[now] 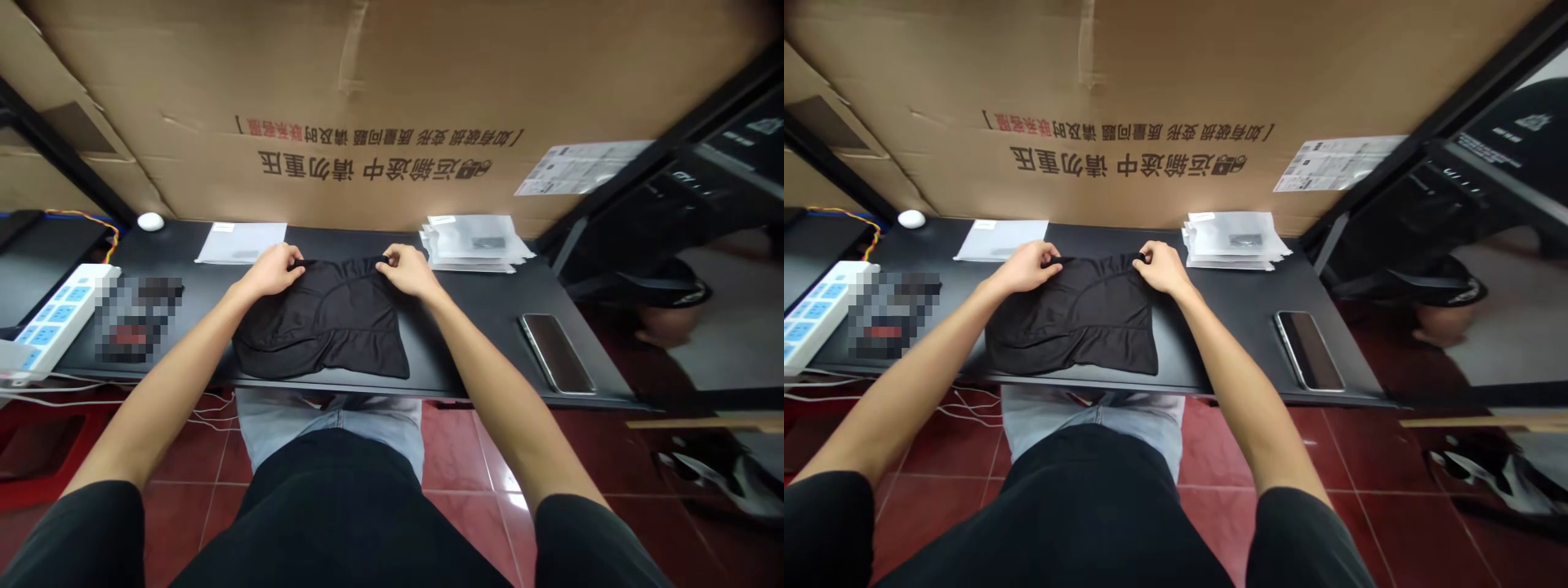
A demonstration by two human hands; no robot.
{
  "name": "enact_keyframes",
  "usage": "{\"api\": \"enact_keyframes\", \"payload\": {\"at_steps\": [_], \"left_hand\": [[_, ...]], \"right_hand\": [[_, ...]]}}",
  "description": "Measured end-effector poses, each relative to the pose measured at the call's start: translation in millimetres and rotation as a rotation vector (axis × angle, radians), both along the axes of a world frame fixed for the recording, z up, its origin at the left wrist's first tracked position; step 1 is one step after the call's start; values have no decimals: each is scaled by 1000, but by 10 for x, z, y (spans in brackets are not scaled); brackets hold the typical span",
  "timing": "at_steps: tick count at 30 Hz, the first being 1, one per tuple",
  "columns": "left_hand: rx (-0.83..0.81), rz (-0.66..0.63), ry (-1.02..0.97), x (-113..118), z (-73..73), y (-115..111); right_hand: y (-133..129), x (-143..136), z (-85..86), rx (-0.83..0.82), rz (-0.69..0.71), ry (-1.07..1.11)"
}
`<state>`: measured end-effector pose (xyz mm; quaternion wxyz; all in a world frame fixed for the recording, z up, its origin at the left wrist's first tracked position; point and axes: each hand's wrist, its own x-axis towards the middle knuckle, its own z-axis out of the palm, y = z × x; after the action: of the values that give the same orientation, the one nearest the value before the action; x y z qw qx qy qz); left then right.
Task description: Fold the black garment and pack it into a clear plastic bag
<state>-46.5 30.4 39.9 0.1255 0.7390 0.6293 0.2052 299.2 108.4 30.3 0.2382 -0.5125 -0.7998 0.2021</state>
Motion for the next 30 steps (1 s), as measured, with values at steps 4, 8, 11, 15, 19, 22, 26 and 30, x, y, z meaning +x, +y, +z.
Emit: {"api": "enact_keyframes", "payload": {"at_steps": [4, 8, 11, 15, 19, 22, 26, 30], "left_hand": [[114, -105, -129, -31, 131, -316], [154, -253, -152, -84, 161, -727], [104, -328, -122, -116, 70, -959], [59, -409, -65, -139, -33, -1109], [94, -431, -4, -113, 29, -1152], [138, -378, 56, -35, 96, -1153], [98, -387, 218, 68, 23, -1150], [3, -369, 340, 52, -177, -1173]], "right_hand": [[-224, 242, 57, 9, 180, 307], [-555, 486, 14, 41, 370, 423], [-748, 576, -64, 149, 464, 318], [-872, 623, -135, 272, 548, 181], [-930, 660, -86, 316, 590, 43], [-971, 602, -3, 327, 544, 17], [-1046, 374, 40, 264, 531, -109], [-1130, 238, -68, 136, 539, -302]]}}
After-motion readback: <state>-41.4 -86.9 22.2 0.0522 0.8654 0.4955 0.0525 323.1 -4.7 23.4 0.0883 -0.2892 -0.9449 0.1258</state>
